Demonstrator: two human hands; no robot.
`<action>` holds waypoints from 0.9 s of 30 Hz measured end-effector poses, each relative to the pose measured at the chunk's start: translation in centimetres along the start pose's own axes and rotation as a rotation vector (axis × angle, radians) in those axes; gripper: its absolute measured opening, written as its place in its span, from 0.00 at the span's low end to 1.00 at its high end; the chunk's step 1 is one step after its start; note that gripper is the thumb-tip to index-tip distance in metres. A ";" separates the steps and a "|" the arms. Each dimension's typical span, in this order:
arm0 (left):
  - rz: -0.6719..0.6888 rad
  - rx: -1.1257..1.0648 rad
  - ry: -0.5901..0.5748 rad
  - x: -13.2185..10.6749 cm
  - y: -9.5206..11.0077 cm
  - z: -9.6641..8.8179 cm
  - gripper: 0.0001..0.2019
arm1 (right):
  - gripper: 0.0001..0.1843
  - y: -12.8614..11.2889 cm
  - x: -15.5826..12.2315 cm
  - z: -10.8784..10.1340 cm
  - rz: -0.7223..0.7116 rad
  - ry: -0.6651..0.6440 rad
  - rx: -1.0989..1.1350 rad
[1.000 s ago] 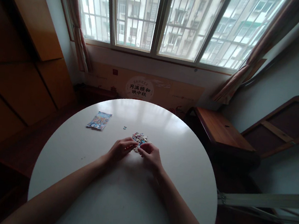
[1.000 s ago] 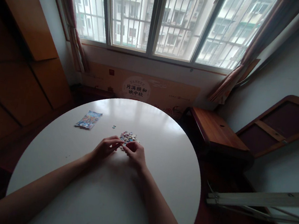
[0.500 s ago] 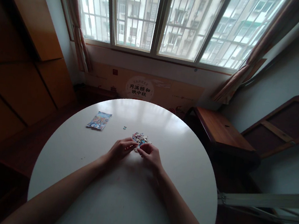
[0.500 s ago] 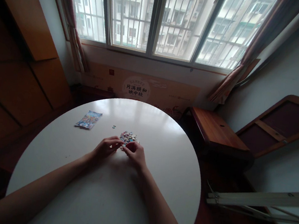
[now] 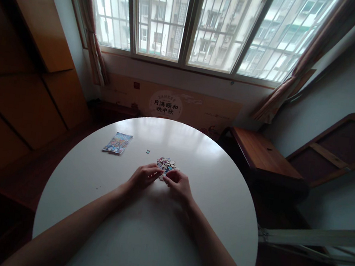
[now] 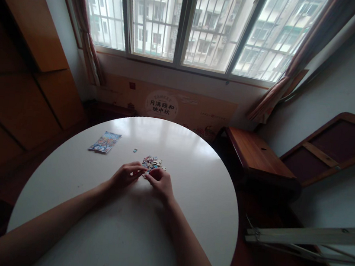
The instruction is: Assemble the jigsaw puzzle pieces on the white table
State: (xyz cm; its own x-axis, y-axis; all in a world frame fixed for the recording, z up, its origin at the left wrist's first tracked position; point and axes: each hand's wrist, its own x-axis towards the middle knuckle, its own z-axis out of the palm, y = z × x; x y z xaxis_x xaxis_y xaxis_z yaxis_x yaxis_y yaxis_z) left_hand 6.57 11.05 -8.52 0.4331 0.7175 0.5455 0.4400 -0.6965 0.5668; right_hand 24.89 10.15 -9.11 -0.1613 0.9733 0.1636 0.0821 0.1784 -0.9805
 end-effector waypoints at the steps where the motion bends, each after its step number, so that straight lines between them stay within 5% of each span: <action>1: -0.001 0.001 -0.003 0.0 0.0 0.0 0.11 | 0.15 0.1 0.0 0.0 -0.002 0.001 0.000; 27: -0.029 -0.010 -0.013 0.0 0.0 0.1 0.12 | 0.16 -0.2 0.0 0.0 0.002 0.021 0.068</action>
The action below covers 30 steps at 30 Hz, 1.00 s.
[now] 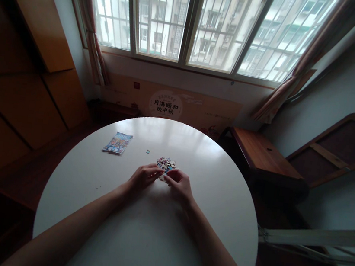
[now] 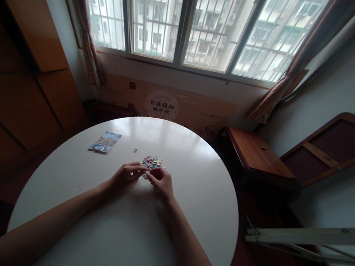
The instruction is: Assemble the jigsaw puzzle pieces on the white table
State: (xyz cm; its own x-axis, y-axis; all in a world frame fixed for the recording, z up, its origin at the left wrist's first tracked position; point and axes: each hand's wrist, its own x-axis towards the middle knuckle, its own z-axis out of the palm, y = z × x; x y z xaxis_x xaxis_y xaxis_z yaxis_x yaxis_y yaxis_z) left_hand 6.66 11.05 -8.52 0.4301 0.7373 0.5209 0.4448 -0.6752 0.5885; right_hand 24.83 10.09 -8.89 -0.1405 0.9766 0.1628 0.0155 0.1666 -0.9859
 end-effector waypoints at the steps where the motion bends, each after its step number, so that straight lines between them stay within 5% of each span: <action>1: 0.003 -0.002 0.003 0.0 0.0 0.0 0.12 | 0.16 0.0 0.0 0.0 0.000 0.001 -0.001; 30: -0.003 0.033 -0.020 -0.1 -0.4 0.2 0.12 | 0.15 0.8 0.0 0.3 -0.001 0.042 0.008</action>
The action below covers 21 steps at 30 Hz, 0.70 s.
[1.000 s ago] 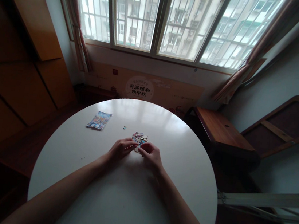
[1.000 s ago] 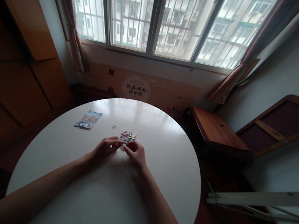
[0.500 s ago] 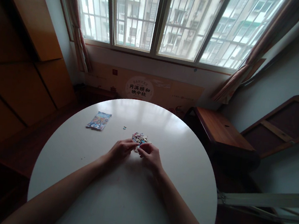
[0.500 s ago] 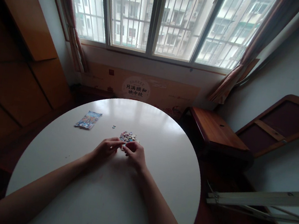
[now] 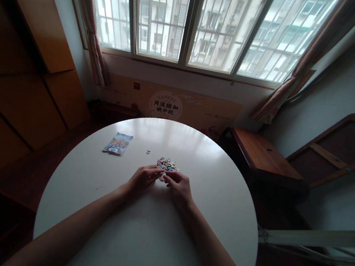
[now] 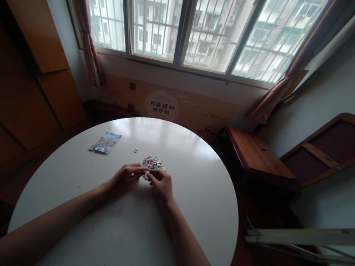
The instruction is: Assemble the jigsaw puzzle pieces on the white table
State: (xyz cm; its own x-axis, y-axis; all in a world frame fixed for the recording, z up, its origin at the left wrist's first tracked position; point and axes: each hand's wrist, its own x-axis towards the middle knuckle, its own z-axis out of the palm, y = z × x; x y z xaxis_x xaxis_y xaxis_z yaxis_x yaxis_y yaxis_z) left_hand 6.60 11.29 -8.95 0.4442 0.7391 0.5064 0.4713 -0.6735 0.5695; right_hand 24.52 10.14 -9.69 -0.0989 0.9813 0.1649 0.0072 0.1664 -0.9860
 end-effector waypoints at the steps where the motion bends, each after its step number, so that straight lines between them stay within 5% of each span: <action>1: -0.005 0.000 -0.005 0.0 0.0 0.0 0.12 | 0.15 0.0 0.0 0.0 -0.004 0.004 -0.007; 21: -0.003 -0.022 -0.005 0.0 0.0 0.0 0.12 | 0.15 -0.4 -0.2 0.0 -0.021 0.008 -0.070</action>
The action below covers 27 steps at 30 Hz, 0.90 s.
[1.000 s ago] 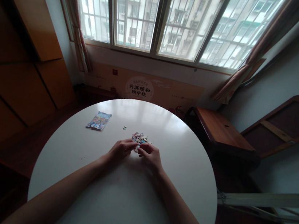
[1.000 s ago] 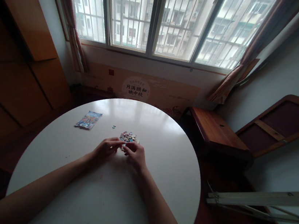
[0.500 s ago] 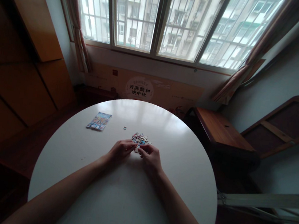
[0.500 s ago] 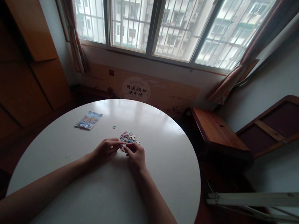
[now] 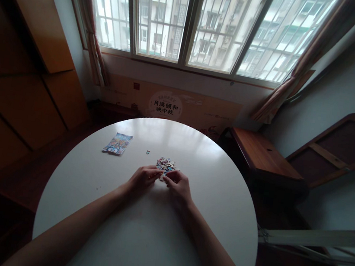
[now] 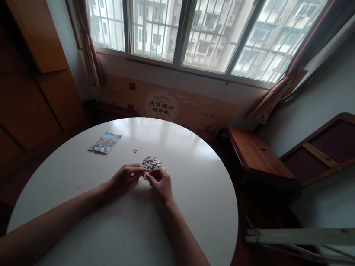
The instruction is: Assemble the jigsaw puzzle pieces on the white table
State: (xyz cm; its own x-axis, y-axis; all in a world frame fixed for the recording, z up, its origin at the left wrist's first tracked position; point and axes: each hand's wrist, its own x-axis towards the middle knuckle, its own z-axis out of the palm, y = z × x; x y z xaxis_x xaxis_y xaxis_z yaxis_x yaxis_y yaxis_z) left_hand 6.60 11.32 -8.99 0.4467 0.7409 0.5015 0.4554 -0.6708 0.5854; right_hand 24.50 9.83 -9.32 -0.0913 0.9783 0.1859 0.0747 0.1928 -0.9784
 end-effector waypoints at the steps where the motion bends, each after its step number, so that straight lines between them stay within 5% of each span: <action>1: 0.000 -0.004 0.000 0.0 0.0 0.0 0.12 | 0.15 0.0 0.0 0.0 0.000 -0.005 -0.001; 27: 0.017 0.013 -0.001 0.0 0.0 0.0 0.11 | 0.12 -0.2 -0.1 -0.3 -0.013 -0.066 -0.073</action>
State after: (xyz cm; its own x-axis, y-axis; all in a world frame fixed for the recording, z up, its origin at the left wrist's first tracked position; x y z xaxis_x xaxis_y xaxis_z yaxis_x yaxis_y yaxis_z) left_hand 6.60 11.35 -9.00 0.4551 0.7292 0.5110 0.4577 -0.6838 0.5682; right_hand 24.75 9.76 -9.08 -0.1581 0.9691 0.1895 0.1449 0.2127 -0.9663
